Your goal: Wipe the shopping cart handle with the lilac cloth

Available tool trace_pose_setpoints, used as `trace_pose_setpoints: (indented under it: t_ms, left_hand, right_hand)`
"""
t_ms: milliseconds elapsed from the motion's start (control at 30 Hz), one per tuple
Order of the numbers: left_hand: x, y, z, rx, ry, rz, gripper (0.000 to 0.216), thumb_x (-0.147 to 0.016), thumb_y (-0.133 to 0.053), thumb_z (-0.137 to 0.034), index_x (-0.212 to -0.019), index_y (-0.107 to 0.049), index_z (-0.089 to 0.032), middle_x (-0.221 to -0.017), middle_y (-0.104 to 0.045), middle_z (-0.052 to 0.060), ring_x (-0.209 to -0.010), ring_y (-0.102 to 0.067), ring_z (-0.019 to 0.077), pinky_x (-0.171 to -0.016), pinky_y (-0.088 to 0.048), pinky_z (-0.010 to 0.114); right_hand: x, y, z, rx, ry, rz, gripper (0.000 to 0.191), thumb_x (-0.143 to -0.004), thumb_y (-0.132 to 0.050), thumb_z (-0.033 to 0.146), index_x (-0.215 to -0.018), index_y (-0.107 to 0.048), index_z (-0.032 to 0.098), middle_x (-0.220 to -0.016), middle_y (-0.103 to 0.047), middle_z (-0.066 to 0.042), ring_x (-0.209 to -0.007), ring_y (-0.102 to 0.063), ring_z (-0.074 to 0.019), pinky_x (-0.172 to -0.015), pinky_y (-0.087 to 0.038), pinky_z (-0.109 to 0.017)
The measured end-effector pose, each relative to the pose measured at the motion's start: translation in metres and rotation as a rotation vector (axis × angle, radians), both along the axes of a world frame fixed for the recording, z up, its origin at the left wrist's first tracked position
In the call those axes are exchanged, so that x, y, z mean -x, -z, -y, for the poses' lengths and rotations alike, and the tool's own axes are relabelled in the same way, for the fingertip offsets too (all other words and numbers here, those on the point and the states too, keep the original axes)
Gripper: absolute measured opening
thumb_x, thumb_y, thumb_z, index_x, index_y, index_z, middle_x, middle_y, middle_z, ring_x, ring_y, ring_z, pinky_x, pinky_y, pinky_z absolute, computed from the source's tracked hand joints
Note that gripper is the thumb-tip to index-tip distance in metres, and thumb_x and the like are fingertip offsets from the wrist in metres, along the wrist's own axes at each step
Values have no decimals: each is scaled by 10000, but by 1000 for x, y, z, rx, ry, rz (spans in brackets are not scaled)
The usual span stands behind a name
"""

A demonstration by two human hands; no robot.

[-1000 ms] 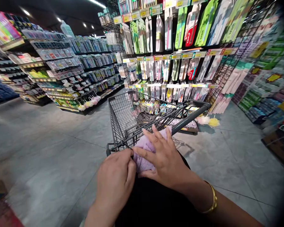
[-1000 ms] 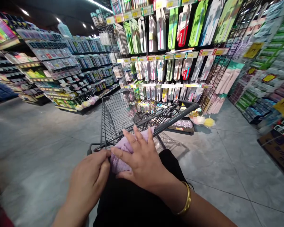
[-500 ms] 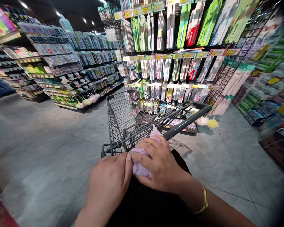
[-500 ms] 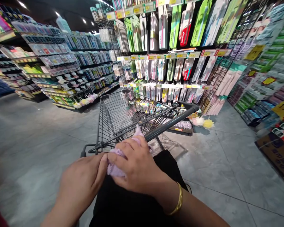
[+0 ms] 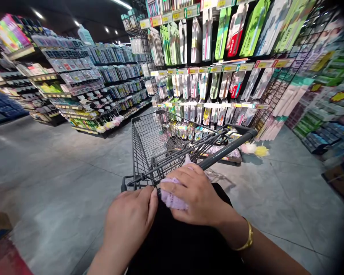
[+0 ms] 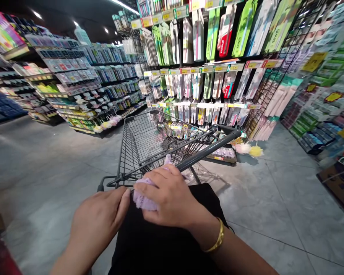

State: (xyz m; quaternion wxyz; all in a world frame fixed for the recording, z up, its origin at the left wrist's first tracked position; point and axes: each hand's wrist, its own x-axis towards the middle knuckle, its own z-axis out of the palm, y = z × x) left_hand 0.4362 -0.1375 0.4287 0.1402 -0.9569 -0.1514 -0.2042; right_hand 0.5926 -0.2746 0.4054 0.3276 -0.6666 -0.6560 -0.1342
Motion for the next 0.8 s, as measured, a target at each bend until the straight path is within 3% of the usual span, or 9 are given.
trace_pose_setpoints:
  t_ms: [200,300,433,533,600,700,800]
  left_hand:
    - [8,1,-11,11,-40,-5,353,-972,-390,-345,-671,-534,-232,-571,-595,-14,-540,-544,180,-606,-328,323]
    - [14,1,-17,6,-75,-15,353,-970,-391,-350,-669,-536,-234,-576,-597,-10,-540,-549,192,-601,-338,336]
    - [22,-6,-20,44,-61,-64,340,-973,-385,-327,-710,-572,-222,-606,-614,4,-599,-586,209,-674,-401,364]
    - [17,-12,-11,43,-16,30,243,-957,-423,-295,-943,-646,-200,-812,-699,39,-788,-640,235,-866,-422,426]
    - [3,-13,-1,81,26,131,273,-949,-439,-265,-1145,-617,-199,-972,-712,54,-900,-642,230,-943,-410,427]
    - [-24,-8,13,170,111,164,336,-953,-432,-247,-1260,-559,-198,-1056,-704,62,-957,-639,202,-897,-447,350]
    - [-44,-3,20,181,41,73,320,-960,-408,-258,-1231,-566,-194,-950,-717,56,-820,-660,195,-704,-460,305]
  right_hand:
    - [-64,-2,27,-26,130,-55,397,-776,-623,369,-1154,-637,247,-1114,-662,-60,-1081,-564,-256,-1040,-312,-485]
    - [-40,-9,11,-16,118,-63,353,-771,-624,386,-1096,-659,252,-1057,-670,-52,-1024,-569,-252,-1021,-322,-486]
    - [4,-11,-15,-2,-10,-24,455,-758,-635,417,-1186,-619,263,-1137,-653,-52,-1071,-549,-254,-1048,-303,-489]
    - [-8,-8,-8,15,-43,-19,471,-766,-634,397,-1216,-606,265,-1176,-646,-53,-1109,-546,-250,-1066,-293,-479]
    - [-27,-6,2,-6,23,-37,447,-778,-622,373,-1210,-614,258,-1158,-656,-58,-1105,-554,-253,-1059,-299,-482]
    - [-35,-4,9,-50,152,-61,387,-795,-602,357,-1163,-639,244,-1100,-672,-64,-1069,-568,-260,-1040,-313,-489]
    - [-22,-4,5,-36,161,-48,386,-790,-600,374,-1147,-644,233,-1132,-659,-71,-1095,-557,-267,-1071,-287,-494]
